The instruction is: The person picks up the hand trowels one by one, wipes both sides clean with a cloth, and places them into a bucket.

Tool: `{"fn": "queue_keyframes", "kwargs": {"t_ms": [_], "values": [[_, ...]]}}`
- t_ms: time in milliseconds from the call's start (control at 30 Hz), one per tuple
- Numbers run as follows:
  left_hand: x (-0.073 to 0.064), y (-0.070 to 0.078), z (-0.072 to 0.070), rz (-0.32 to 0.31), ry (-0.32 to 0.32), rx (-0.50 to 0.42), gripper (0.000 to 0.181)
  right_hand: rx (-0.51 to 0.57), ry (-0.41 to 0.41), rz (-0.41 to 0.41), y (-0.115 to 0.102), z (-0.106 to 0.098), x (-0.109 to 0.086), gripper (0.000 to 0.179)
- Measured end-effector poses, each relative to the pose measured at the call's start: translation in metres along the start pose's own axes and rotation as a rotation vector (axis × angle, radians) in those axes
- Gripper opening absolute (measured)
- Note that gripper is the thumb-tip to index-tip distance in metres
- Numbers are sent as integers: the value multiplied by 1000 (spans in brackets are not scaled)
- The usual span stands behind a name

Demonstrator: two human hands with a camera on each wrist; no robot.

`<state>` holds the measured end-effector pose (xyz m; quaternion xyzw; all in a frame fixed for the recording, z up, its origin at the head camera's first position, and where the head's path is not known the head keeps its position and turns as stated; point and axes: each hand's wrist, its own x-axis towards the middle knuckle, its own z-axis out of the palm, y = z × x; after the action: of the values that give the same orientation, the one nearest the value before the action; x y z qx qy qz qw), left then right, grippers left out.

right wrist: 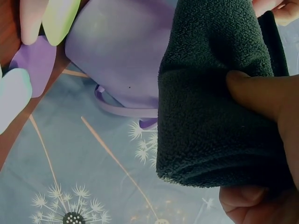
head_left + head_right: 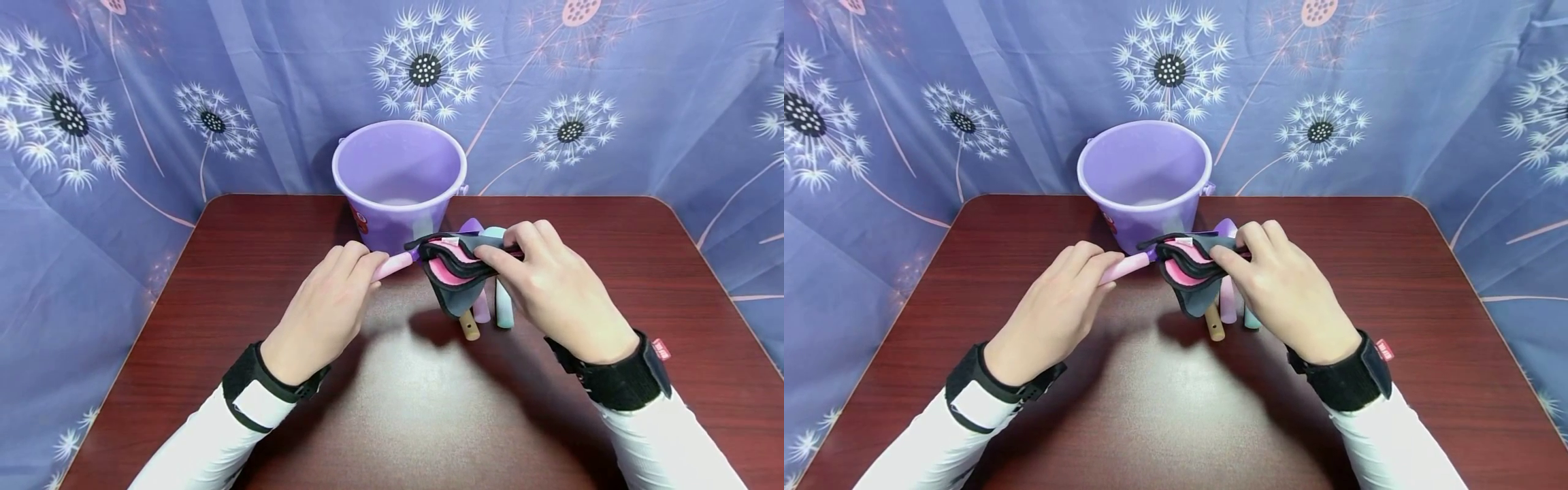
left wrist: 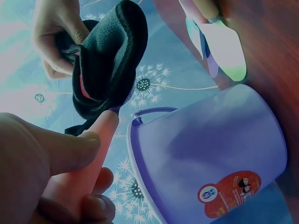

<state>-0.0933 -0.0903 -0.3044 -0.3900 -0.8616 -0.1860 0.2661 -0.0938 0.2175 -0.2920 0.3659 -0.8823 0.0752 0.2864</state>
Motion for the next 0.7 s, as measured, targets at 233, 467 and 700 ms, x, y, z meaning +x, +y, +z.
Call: {"fn": "queue_keyframes", "kwargs": {"t_ms": [233,467,700], "values": [[1,0,-2,-9,14,-1,22,-24,19,51,3,-4,-1,31],[0,-1,-3,-37,17,-18,22,45,83,119,9,-5,-3,29],[-1,-3,-7,-80,12,-24,26,68,95,187,15,-11,-6,30]]}}
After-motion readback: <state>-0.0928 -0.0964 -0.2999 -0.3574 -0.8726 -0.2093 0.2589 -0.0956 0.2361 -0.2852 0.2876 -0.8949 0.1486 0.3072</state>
